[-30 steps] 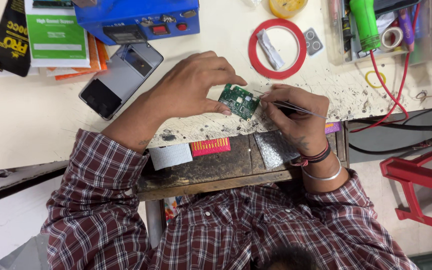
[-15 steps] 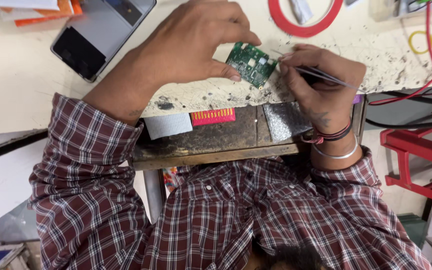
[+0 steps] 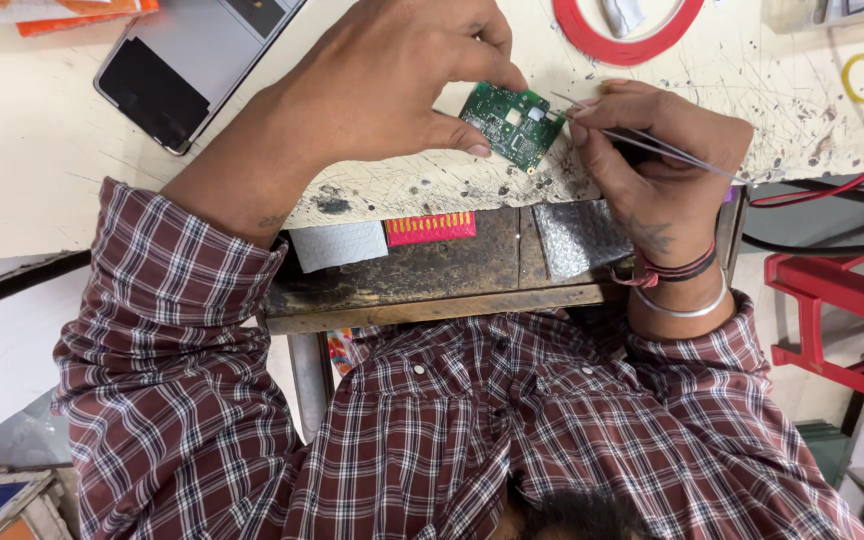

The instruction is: The person works on a green circuit board at a repair bench, holding it steady while probing and adjusting its components with tweezers. They then pick up a green-handled soldering iron and solder the board, holding it up with one hand while applying the iron with the other.

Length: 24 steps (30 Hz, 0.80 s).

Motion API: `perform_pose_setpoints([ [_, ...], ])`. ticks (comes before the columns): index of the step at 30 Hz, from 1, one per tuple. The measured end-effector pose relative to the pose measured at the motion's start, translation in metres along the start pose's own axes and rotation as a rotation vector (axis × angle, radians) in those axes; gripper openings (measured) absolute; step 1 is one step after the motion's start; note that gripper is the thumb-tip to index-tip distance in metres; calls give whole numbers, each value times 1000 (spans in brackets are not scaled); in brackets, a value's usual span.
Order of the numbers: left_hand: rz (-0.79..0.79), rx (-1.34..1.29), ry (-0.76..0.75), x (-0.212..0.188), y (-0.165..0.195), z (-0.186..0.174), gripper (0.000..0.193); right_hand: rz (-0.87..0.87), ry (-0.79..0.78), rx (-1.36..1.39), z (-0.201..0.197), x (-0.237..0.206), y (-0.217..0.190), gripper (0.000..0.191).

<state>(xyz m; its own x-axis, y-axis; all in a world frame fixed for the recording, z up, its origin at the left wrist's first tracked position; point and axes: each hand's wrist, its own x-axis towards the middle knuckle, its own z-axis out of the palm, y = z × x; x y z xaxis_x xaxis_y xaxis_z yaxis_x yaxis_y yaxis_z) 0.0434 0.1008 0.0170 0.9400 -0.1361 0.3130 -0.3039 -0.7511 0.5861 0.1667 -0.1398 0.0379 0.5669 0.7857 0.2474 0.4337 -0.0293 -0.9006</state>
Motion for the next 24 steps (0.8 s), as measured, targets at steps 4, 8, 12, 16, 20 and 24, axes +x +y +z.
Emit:
perform_pose_setpoints([
  [4, -9, -1, -4, -1, 1, 0, 51, 4, 4, 2, 0, -1, 0, 5],
  [8, -22, -2, -4, 0, 1, 2, 51, 18, 3, 1, 0, -1, 0, 6],
  [12, -23, -8, -9, -1, 1, 2, 51, 0, -4, 18, 1, 0, -1, 5],
  [16, -24, -11, -18, -1, 0, 2, 52, 208, 64, 88, 2, 0, -4, 8],
  [20, -7, 5, 2, -1, 0, 3, 51, 51, 7, 21, 2, 2, -4, 6],
  [24, -9, -16, -13, -1, -1, 1, 52, 80, 17, 22, 1, 1, -2, 6],
])
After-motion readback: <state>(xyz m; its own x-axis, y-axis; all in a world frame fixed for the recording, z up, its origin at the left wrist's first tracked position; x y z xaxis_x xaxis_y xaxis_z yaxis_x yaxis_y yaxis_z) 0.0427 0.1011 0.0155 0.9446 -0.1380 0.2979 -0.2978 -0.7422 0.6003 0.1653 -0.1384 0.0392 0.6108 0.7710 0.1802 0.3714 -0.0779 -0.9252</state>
